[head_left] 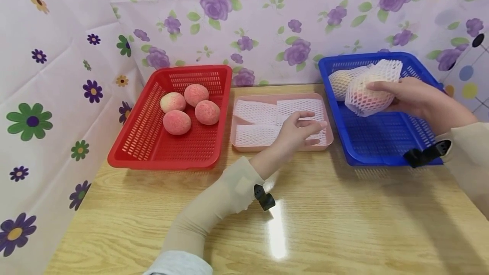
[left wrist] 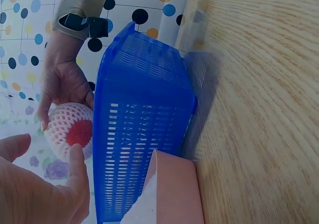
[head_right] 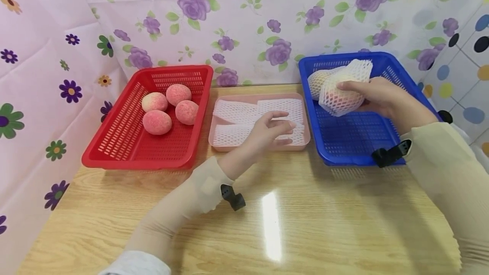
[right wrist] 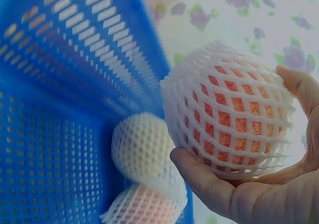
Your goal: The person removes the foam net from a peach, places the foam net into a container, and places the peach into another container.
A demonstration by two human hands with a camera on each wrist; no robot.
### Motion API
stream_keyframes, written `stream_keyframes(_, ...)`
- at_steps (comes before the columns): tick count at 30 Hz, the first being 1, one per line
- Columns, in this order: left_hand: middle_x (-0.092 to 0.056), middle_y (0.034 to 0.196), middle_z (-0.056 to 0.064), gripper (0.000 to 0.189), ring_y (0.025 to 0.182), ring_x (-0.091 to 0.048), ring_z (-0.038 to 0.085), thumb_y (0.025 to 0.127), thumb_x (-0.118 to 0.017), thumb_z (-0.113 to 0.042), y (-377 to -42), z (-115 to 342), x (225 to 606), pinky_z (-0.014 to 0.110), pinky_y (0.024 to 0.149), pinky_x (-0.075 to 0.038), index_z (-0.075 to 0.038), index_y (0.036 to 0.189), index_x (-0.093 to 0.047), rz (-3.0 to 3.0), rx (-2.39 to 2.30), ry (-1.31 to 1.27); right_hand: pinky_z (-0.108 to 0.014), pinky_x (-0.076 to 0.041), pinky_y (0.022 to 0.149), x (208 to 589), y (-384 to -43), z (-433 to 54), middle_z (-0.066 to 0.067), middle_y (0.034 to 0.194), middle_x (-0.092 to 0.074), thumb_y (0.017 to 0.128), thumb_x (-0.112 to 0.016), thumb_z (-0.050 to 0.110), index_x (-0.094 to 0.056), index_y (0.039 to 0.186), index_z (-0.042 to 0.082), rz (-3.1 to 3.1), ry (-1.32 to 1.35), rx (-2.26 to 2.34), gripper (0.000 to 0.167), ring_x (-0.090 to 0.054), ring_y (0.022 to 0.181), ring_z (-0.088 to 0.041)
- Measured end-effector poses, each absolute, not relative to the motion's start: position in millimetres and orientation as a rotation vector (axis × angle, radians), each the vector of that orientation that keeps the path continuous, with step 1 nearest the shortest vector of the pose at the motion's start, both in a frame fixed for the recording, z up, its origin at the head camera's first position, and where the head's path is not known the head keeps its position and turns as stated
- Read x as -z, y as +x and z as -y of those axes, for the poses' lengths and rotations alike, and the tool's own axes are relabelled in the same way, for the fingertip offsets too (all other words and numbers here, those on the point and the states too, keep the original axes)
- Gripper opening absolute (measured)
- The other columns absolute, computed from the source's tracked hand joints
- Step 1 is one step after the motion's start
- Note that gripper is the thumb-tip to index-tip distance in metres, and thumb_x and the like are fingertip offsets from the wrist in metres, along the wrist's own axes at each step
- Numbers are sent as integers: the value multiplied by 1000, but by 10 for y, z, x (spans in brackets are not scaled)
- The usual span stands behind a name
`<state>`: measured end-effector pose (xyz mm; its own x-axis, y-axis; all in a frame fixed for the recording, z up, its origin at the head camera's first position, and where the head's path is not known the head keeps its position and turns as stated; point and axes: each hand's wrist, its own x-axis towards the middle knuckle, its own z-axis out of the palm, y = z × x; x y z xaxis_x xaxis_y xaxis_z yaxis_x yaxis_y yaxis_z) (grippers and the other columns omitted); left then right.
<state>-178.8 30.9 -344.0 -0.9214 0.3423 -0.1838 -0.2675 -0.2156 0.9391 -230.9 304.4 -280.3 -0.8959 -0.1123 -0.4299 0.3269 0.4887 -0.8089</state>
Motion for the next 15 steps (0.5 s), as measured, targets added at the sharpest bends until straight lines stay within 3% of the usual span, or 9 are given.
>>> stream_keyframes(4, -58, 110, 12, 46, 91, -64, 22, 85, -69, -7, -1780, -295, 3414, 38, 79, -58, -7, 127, -52, -1700, -2218, 125, -21, -54, 78, 2793, -2263, -2937, 18, 94, -53, 93, -52, 47, -10, 146, -5, -2262, 135, 1469, 85, -59, 85, 4)
stream_keyframes(9, -56, 121, 11, 52, 96, -63, 19, 83, -72, -7, -1767, -285, 3394, 39, 81, -57, -11, 131, -51, -1776, -2230, 203, -19, -53, 79, 2787, -2171, -2816, 20, 96, -55, 94, -50, 45, -15, 144, -2, -2246, 82, 1536, 76, -58, 89, 4)
stream_keyframes(11, -56, 118, 3, 55, 102, -61, 20, 82, -73, -8, -1757, -274, 3379, 36, 82, -56, -14, 132, -50, -1842, -2212, 248, -20, -53, 79, 2786, -2133, -2766, 19, 97, -56, 95, -51, 42, -17, 143, 1, -2208, 74, 1600, 72, -58, 90, 3)
stream_keyframes(15, -53, 127, 2, 63, 116, -56, 26, 79, -76, -12, -1742, -247, 3353, 26, 83, -54, -18, 135, -48, -2004, -2145, 334, -23, -55, 77, 2796, -2048, -2655, 13, 100, -59, 95, -54, 32, -26, 138, 13, -2066, 75, 1795, 55, -62, 91, -2)
